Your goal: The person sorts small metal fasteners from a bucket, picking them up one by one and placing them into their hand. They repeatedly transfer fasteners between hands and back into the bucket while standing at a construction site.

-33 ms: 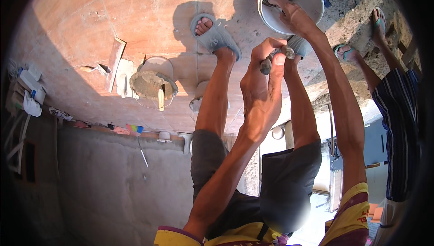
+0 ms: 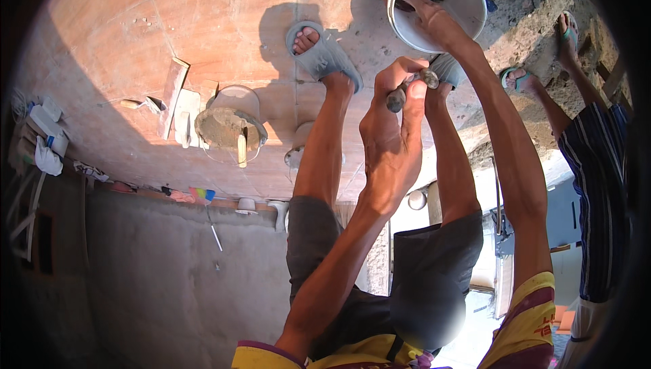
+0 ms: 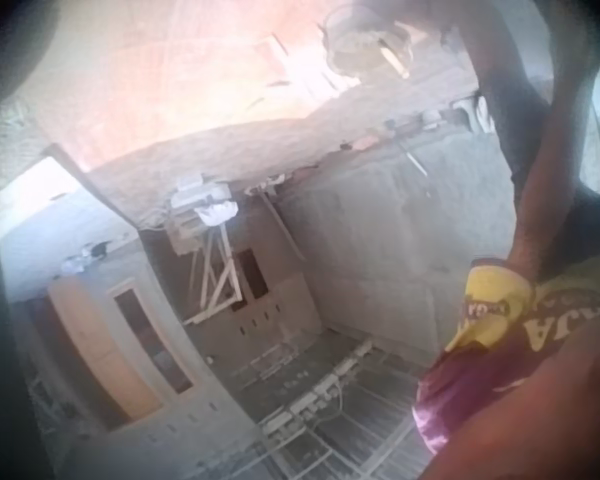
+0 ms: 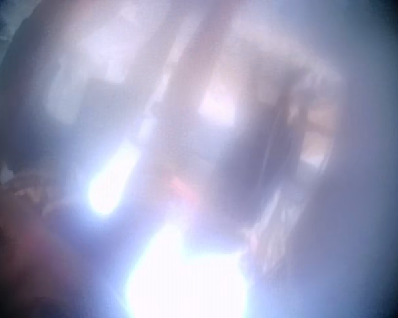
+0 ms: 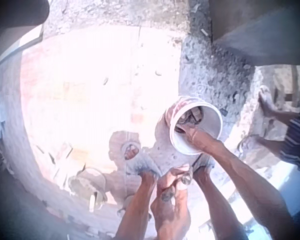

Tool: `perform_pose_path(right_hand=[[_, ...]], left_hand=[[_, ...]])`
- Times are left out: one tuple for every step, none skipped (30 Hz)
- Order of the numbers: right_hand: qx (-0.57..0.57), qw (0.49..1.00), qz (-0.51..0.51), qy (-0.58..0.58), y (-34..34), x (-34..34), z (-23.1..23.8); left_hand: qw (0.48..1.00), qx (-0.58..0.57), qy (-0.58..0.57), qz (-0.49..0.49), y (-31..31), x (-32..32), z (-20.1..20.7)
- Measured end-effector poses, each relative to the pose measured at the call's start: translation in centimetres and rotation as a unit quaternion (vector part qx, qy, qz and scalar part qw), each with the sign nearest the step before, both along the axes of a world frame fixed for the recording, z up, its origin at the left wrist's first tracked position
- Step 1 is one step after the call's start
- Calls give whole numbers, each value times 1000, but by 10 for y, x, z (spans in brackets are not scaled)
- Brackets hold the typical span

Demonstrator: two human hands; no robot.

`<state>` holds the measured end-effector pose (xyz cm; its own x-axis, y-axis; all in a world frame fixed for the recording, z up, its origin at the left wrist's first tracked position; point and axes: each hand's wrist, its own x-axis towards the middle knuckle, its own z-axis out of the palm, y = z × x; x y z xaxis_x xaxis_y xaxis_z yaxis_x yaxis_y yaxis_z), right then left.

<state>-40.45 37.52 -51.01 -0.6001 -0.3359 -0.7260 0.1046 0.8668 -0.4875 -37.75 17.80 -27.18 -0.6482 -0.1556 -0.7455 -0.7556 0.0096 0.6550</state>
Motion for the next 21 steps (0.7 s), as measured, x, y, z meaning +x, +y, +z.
perform_pose_path(right_hand=[[-4, 999, 36, 35, -36, -3, -37], [39, 996, 62, 56, -40, 2, -51], [51, 995, 54, 62, -36, 7, -64], [60, 995, 51, 65, -28, 12, -77], [70, 994, 48, 68, -19, 21, -88], [106, 991, 75, 45, 16, 37, -108], [116, 988, 95, 28, 23, 43, -120], [129, 985, 115, 10, 32, 50, -129], [122, 989, 83, 5, 9, 37, -119], [87, 995, 53, 4, -49, 9, -85], [95, 995, 27, -3, -51, 3, -75], [106, 994, 32, -14, -52, -3, -73], [124, 992, 20, -31, -42, 2, -74], [139, 989, 9, -48, -34, 8, -81], [155, 987, 9, -44, -28, 12, -90], [171, 984, 10, -44, -21, 20, -101], [182, 982, 19, -41, -18, 22, -104], [131, 991, 21, -11, -10, 26, -103], [76, 997, 21, 19, -4, 28, -103], [21, 998, 20, 49, -1, 30, -103], [-4, 998, 24, 60, -4, 32, -104]], left_hand=[[999, -31, 16, 33, -4, 5, -9], [998, -15, 17, 55, -4, 6, -11], [998, -4, 21, 64, -3, 7, -11], [997, 5, 24, 76, -2, 9, -12], [996, 7, 27, 85, 0, 10, -11], [995, 37, 22, 92, -3, 7, -10], [994, 43, 22, 94, -4, 6, -11], [993, 55, 14, 100, -6, 4, -10], [992, 48, 12, 115, -9, 3, -10], [991, 13, 16, 131, -11, 6, -15], [986, 30, 21, 163, -11, 5, -13], [979, 46, 26, 195, -12, 3, -11], [975, 70, 26, 210, -11, 1, -8], [974, 92, 23, 206, -13, -2, -8], [973, 113, 20, 202, -14, -5, -8], [971, 135, 14, 198, -16, -6, -9], [971, 118, 43, 205, -13, -2, -15], [970, 101, 73, 210, -7, 3, -26], [971, 88, 78, 209, -7, 2, -28], [972, 76, 82, 208, -6, 2, -29], [975, 70, 60, 202, -5, 4, -23]])
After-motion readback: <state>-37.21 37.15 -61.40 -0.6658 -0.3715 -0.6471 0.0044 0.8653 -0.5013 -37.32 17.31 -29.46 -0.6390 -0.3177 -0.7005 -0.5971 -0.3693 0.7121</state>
